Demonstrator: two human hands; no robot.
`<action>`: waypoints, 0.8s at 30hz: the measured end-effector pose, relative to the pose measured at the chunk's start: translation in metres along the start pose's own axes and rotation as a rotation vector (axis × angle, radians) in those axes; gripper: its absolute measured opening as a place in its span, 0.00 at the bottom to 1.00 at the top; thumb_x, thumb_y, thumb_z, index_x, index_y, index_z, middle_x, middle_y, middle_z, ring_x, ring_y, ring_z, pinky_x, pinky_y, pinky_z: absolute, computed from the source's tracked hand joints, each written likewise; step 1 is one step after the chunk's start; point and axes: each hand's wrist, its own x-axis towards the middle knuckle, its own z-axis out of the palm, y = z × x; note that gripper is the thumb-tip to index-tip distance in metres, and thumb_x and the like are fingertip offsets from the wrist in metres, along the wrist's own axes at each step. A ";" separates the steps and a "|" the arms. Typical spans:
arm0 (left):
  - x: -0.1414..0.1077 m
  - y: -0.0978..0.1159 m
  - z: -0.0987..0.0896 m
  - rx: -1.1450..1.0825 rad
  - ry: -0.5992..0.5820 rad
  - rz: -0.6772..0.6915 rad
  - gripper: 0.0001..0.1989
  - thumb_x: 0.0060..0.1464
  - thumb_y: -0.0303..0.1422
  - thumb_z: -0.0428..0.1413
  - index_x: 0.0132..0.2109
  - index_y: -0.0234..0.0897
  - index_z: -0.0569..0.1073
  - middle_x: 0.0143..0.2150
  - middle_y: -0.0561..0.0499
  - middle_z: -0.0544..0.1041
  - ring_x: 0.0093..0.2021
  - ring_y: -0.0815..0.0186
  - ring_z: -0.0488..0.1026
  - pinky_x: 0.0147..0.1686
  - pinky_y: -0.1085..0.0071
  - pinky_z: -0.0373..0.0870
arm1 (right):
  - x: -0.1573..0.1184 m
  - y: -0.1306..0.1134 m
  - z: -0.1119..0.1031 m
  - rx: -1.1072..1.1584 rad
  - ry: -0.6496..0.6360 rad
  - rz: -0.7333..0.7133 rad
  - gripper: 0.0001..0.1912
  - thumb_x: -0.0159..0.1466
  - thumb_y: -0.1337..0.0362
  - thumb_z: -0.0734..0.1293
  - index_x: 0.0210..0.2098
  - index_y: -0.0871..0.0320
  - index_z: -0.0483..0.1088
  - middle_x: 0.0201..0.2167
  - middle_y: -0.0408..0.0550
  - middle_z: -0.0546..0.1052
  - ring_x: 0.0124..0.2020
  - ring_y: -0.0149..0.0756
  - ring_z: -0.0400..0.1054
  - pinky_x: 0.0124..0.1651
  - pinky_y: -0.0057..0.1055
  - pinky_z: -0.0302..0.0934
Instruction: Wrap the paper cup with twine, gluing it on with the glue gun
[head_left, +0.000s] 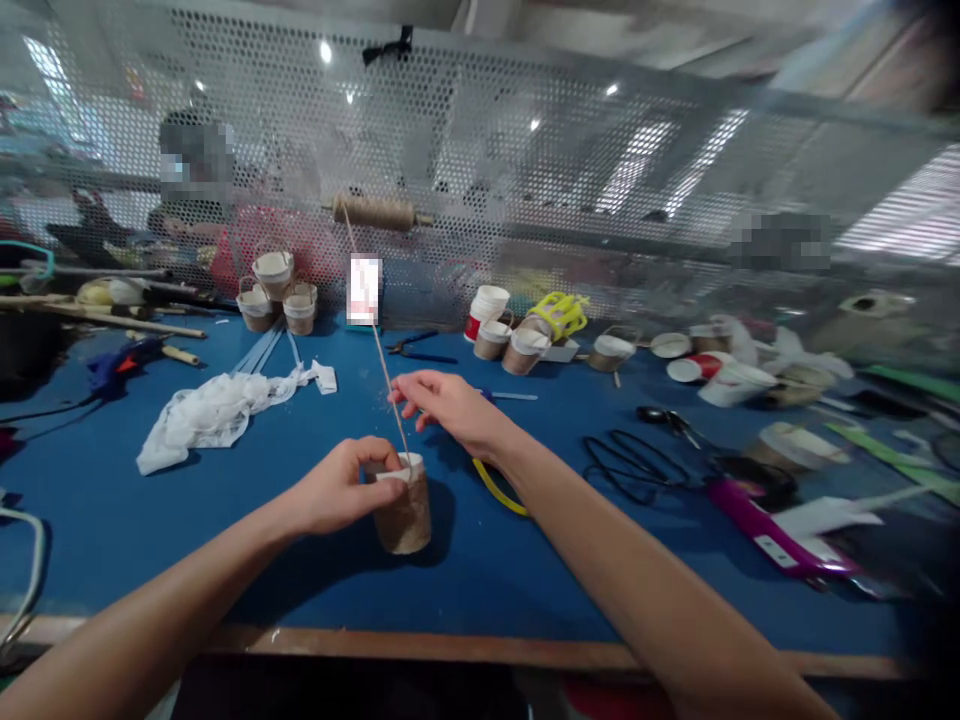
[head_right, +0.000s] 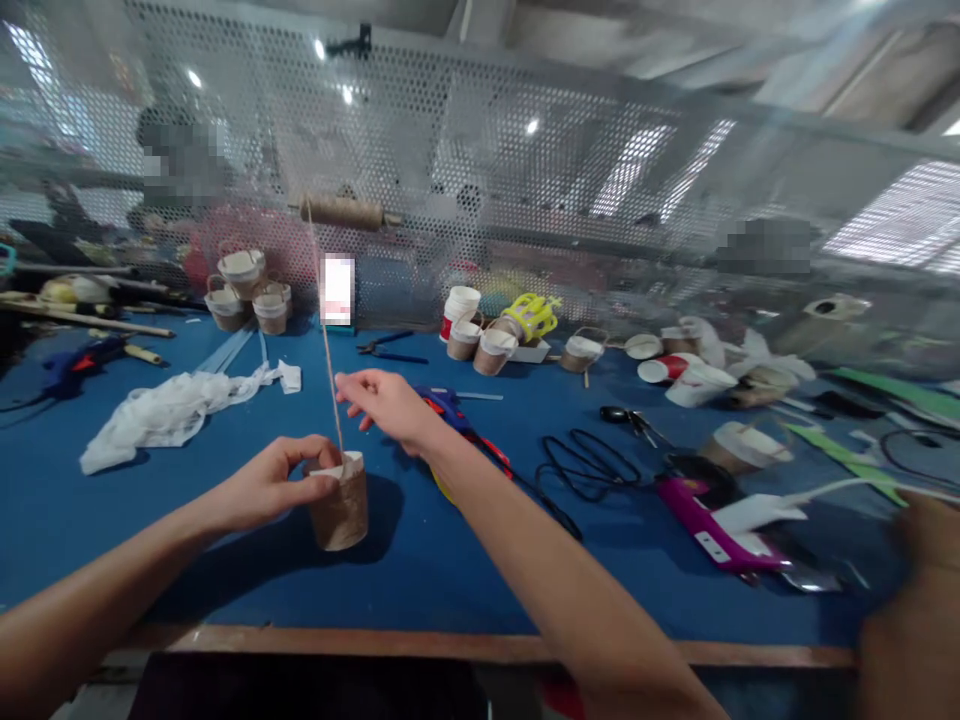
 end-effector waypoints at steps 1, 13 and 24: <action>0.000 0.000 0.001 -0.006 -0.004 0.013 0.08 0.47 0.33 0.51 0.25 0.33 0.65 0.28 0.51 0.68 0.31 0.67 0.63 0.35 0.71 0.59 | 0.014 -0.008 -0.001 -0.003 0.007 0.006 0.12 0.62 0.59 0.60 0.29 0.62 0.67 0.34 0.50 0.73 0.22 0.24 0.60 0.20 0.21 0.55; 0.000 -0.001 0.003 -0.268 -0.104 -0.076 0.09 0.42 0.35 0.55 0.24 0.32 0.65 0.27 0.51 0.68 0.31 0.68 0.62 0.33 0.73 0.59 | 0.112 -0.085 -0.005 -0.219 0.155 -0.128 0.09 0.63 0.74 0.53 0.34 0.62 0.62 0.19 0.39 0.65 0.14 0.20 0.49 0.16 0.19 0.46; -0.013 0.015 -0.007 -0.758 -0.239 -0.038 0.09 0.39 0.31 0.61 0.23 0.31 0.69 0.26 0.51 0.67 0.29 0.69 0.62 0.31 0.73 0.57 | -0.043 0.007 0.016 -0.668 -0.349 -0.103 0.10 0.44 0.78 0.64 0.13 0.59 0.65 0.13 0.38 0.67 0.17 0.26 0.57 0.21 0.23 0.49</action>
